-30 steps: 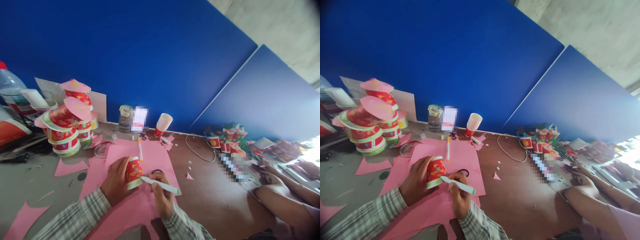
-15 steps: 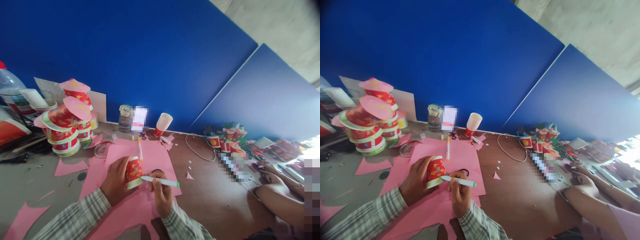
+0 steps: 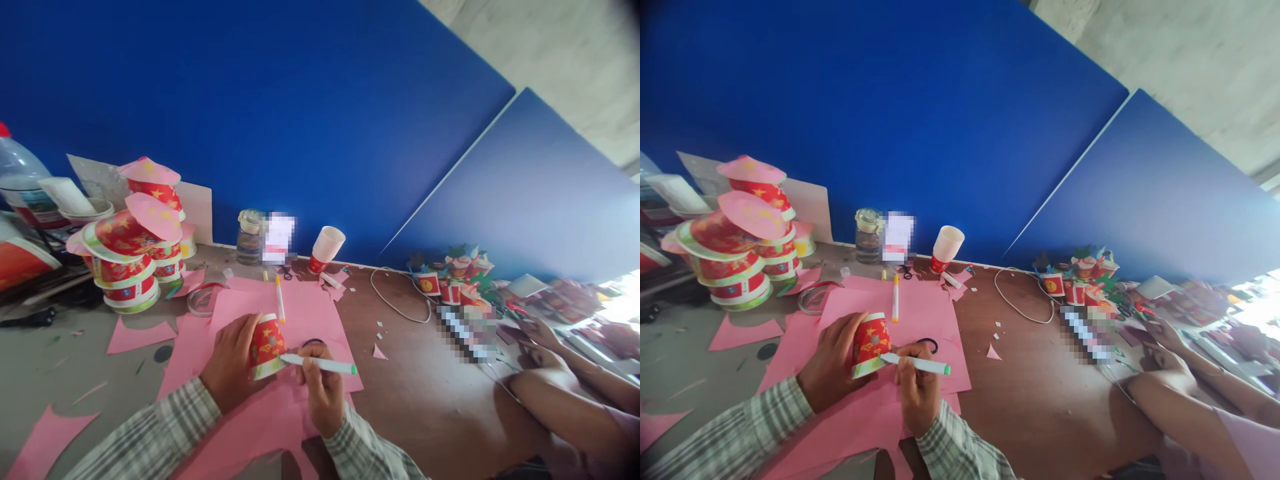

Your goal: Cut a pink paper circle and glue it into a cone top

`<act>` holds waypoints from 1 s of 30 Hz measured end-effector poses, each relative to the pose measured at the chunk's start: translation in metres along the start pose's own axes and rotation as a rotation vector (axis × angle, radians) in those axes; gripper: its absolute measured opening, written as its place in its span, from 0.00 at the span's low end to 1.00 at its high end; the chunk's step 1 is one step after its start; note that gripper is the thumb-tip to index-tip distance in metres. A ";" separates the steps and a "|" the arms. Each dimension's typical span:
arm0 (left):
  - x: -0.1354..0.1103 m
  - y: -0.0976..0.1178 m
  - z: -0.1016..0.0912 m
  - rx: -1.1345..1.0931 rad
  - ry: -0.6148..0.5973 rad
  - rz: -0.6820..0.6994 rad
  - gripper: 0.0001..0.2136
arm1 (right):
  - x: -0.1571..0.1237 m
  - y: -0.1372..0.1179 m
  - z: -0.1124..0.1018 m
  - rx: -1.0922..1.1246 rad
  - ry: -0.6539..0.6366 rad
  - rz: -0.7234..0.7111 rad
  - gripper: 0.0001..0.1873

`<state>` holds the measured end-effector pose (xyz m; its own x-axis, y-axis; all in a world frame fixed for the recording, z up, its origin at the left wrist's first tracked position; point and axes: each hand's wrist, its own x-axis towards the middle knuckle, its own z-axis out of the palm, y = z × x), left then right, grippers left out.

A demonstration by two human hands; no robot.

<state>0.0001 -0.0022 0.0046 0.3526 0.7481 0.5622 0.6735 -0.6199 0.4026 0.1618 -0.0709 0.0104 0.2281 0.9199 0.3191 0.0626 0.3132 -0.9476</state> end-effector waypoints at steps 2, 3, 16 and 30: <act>0.000 0.000 0.000 0.002 0.005 0.007 0.45 | 0.000 -0.002 0.000 0.017 -0.006 -0.018 0.10; 0.000 -0.001 0.001 0.004 0.008 0.011 0.45 | -0.001 -0.003 0.001 0.027 -0.011 -0.030 0.10; 0.000 0.000 0.001 -0.002 -0.002 0.005 0.45 | 0.001 0.000 0.001 0.061 0.017 0.021 0.11; 0.000 0.000 0.000 -0.007 -0.002 -0.001 0.46 | 0.002 -0.003 0.001 0.087 0.021 0.034 0.12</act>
<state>0.0003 -0.0023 0.0048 0.3534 0.7490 0.5604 0.6692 -0.6210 0.4081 0.1610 -0.0695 0.0137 0.2491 0.9254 0.2857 -0.0302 0.3023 -0.9527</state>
